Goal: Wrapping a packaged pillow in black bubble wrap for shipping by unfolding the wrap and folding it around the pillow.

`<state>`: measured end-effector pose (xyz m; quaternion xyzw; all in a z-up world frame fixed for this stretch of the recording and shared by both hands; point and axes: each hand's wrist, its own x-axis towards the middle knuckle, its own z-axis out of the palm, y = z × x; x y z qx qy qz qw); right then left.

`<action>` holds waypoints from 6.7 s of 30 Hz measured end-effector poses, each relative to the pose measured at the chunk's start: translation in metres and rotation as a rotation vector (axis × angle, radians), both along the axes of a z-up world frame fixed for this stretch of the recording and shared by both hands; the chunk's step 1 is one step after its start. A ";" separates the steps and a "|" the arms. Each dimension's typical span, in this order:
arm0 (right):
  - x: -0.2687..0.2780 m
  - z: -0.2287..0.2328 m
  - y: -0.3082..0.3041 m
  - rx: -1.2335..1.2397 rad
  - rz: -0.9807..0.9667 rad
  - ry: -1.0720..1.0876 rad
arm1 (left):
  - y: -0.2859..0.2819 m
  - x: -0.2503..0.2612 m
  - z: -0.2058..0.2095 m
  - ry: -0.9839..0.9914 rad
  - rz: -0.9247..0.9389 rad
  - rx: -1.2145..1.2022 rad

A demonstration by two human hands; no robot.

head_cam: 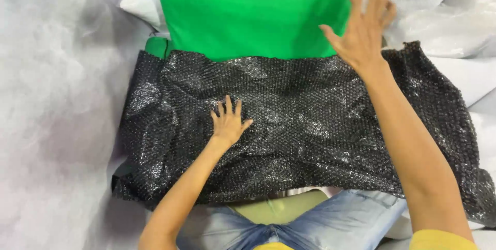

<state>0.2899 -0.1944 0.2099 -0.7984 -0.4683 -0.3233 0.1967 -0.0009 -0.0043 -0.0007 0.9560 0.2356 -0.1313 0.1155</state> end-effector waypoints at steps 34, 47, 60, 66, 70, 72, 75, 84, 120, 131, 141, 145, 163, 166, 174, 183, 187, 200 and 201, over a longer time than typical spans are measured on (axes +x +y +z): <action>-0.046 0.010 0.102 -0.412 0.091 0.148 | 0.026 0.001 -0.024 -0.025 0.147 -0.202; -0.147 0.050 -0.026 -0.067 0.033 -0.399 | 0.030 0.004 -0.050 -0.021 0.161 -0.113; -0.206 -0.055 -0.208 -0.043 -0.060 -0.241 | 0.119 -0.021 0.013 -0.544 0.012 -0.036; -0.225 -0.086 -0.268 -0.190 -0.146 -0.203 | 0.174 0.005 0.025 -0.665 -0.213 0.136; -0.234 -0.099 -0.279 -0.236 -0.183 -0.157 | 0.178 0.048 0.045 -0.474 -0.032 0.027; -0.212 -0.142 -0.302 -0.253 -0.178 -0.142 | 0.175 0.071 0.040 -0.389 -0.033 -0.011; -0.211 -0.177 -0.376 -0.346 -0.108 -0.269 | 0.166 0.099 0.020 -0.268 -0.182 -0.027; -0.223 -0.174 -0.339 -0.366 -0.020 -0.368 | 0.174 0.133 -0.016 -0.230 -0.174 -0.075; -0.191 -0.158 -0.103 0.126 -0.063 -0.365 | 0.157 -0.029 0.151 -0.255 0.553 -0.281; -0.176 -0.220 -0.067 0.131 0.068 -0.403 | 0.155 -0.074 -0.003 -0.394 0.635 -1.212; -0.197 -0.288 -0.102 0.036 0.052 -0.327 | 0.139 -0.087 -0.009 -0.475 0.557 -1.153; -0.213 -0.287 -0.110 -0.058 0.008 -0.305 | 0.140 -0.087 -0.021 -0.491 0.553 -1.136; -0.247 -0.100 -0.169 -0.456 -0.008 0.720 | 0.121 -0.086 0.012 -0.492 0.584 -1.038; -0.214 -0.098 -0.195 -0.131 -0.142 0.842 | 0.116 -0.092 0.010 -0.500 0.616 -1.024; -0.101 -0.166 -0.196 0.230 -0.335 1.356 | 0.089 -0.092 0.050 -0.550 0.758 -0.885; -0.064 -0.182 -0.156 0.152 -0.317 1.649 | 0.065 -0.100 0.065 -0.527 0.777 -0.806; -0.074 -0.154 -0.143 0.249 -0.234 1.441 | 0.070 -0.096 0.093 -0.560 0.795 -0.814; -0.086 -0.150 -0.130 0.268 -0.234 1.420 | 0.084 -0.092 0.072 -0.569 0.780 -0.780; -0.091 -0.149 -0.134 0.259 -0.242 1.422 | 0.078 -0.096 0.073 -0.562 0.784 -0.788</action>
